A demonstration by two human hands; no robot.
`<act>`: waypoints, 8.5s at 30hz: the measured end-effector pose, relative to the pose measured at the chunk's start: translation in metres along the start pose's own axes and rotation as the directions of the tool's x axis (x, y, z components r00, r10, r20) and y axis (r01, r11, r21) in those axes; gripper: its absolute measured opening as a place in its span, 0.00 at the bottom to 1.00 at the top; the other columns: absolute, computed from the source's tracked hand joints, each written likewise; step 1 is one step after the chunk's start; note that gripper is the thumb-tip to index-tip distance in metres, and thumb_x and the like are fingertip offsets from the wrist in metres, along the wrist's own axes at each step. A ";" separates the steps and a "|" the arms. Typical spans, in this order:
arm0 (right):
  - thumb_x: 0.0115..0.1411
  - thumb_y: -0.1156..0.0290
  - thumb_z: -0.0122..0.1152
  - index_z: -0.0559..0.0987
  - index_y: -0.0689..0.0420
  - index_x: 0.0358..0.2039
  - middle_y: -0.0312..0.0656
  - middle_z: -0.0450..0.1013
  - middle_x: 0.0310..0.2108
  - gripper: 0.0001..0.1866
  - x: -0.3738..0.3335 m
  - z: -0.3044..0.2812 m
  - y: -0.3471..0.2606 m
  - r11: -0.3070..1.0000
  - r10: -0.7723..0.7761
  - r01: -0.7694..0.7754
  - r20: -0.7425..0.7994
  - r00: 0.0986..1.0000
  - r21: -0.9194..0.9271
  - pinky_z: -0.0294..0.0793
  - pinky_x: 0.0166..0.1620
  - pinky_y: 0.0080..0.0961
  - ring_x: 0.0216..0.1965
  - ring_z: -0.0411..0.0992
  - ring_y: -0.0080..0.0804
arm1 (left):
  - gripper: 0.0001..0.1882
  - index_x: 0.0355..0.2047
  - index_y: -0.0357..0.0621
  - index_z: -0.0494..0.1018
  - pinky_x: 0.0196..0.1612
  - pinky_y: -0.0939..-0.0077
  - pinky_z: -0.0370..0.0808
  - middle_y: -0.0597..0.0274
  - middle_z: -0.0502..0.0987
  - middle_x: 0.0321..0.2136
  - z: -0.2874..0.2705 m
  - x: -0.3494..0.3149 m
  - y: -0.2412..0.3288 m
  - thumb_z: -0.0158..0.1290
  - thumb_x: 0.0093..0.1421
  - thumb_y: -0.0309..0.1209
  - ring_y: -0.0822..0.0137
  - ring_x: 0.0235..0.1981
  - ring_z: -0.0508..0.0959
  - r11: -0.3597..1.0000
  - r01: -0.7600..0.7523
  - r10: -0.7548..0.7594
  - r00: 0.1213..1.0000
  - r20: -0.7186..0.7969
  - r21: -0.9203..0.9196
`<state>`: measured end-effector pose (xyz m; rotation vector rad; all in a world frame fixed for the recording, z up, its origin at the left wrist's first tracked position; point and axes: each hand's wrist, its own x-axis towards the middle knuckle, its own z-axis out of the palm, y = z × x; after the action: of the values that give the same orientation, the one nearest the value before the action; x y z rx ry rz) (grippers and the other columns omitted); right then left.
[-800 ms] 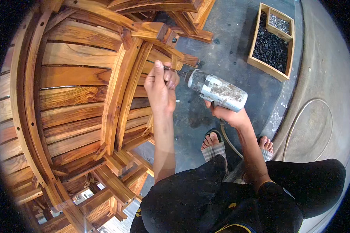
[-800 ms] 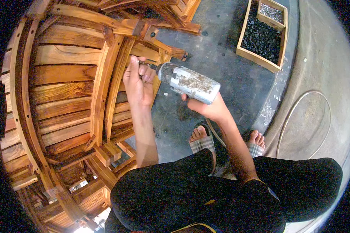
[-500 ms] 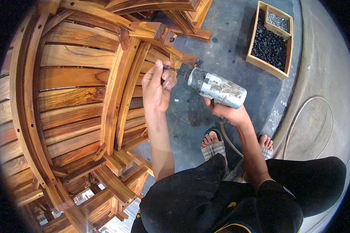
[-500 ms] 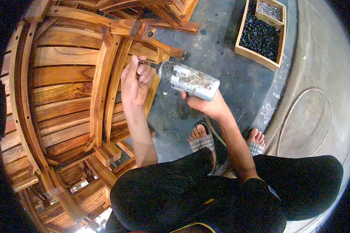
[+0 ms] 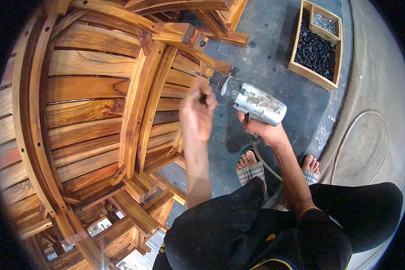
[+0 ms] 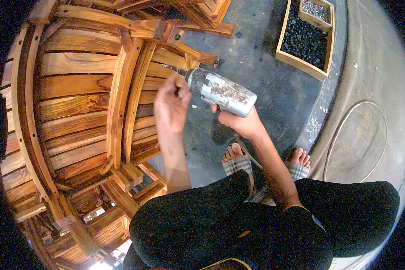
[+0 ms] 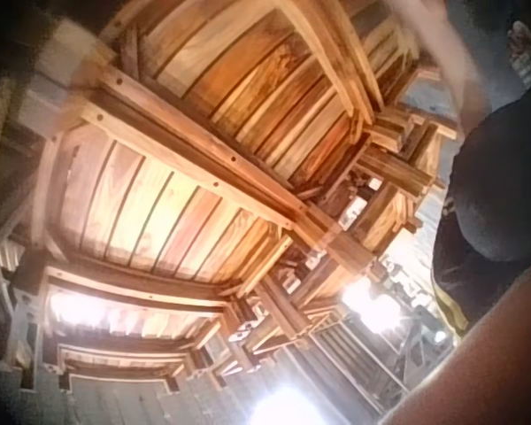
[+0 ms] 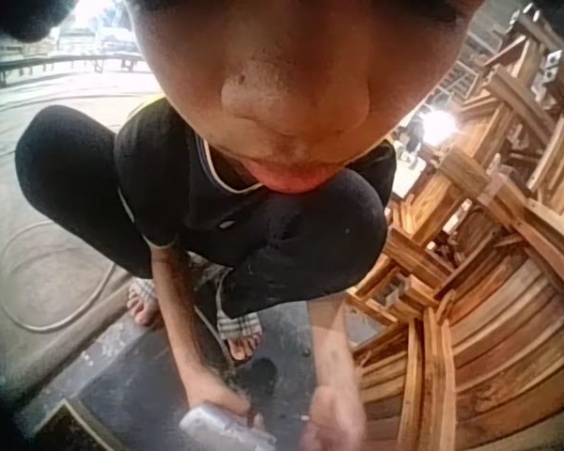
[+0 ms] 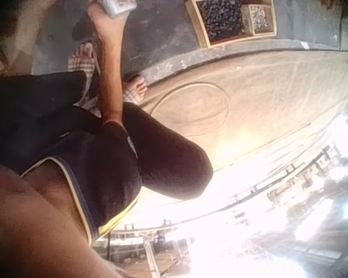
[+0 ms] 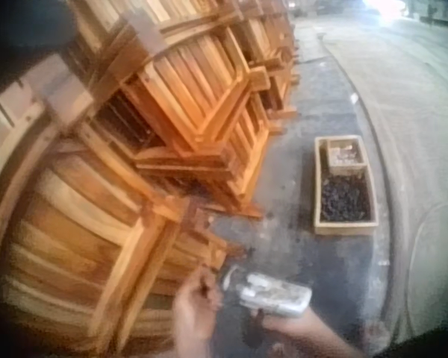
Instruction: Use an air-powered nut driver to screw bolts into the legs of wooden chairs.
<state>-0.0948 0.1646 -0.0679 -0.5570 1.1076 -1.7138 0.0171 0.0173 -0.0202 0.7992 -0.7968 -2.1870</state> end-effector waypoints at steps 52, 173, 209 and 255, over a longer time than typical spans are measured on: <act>0.39 0.83 0.57 0.76 0.62 0.36 0.33 0.75 0.30 0.19 -0.002 -0.005 -0.027 0.999 -0.047 0.047 -0.034 0.998 -0.008 0.69 0.40 0.20 0.33 0.71 0.21 | 0.12 0.34 0.36 0.71 0.19 0.88 0.54 0.71 0.63 0.18 0.031 0.037 0.055 0.53 0.61 0.35 0.81 0.16 0.58 0.944 0.121 -0.176 0.972 0.155 0.308; 0.47 0.80 0.55 0.76 0.57 0.30 0.29 0.66 0.16 0.08 0.068 -0.006 -0.062 0.998 -0.037 0.038 -0.014 0.999 0.048 0.54 0.16 0.18 0.14 0.58 0.15 | 0.15 0.48 0.32 0.67 0.30 0.78 0.74 0.57 0.75 0.33 -0.087 -0.074 -0.134 0.43 0.61 0.22 0.70 0.29 0.74 0.853 0.508 -0.521 0.837 -0.167 -0.116; 0.40 0.73 0.61 0.75 0.56 0.37 0.51 0.74 0.35 0.19 0.046 -0.066 0.039 0.308 -0.265 -0.198 -0.284 0.921 -0.931 0.73 0.38 0.44 0.36 0.73 0.53 | 0.13 0.41 0.29 0.70 0.33 0.78 0.74 0.51 0.75 0.33 -0.096 -0.051 -0.146 0.44 0.57 0.24 0.65 0.31 0.74 0.838 0.455 -0.509 0.851 -0.128 -0.302; 0.51 0.65 0.58 0.78 0.49 0.37 0.46 0.77 0.33 0.12 0.134 -0.301 -0.053 -0.193 -0.013 -0.093 -0.092 0.996 -0.977 0.73 0.40 0.38 0.37 0.75 0.45 | 0.13 0.44 0.34 0.67 0.26 0.77 0.67 0.51 0.75 0.30 -0.034 -0.040 -0.163 0.37 0.66 0.29 0.67 0.25 0.73 0.873 0.487 -0.487 0.873 -0.004 0.009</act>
<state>-0.4079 0.1754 -0.1824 -1.4032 2.4776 -0.2537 0.0044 0.1332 -0.1453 1.1030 -0.6528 -2.6229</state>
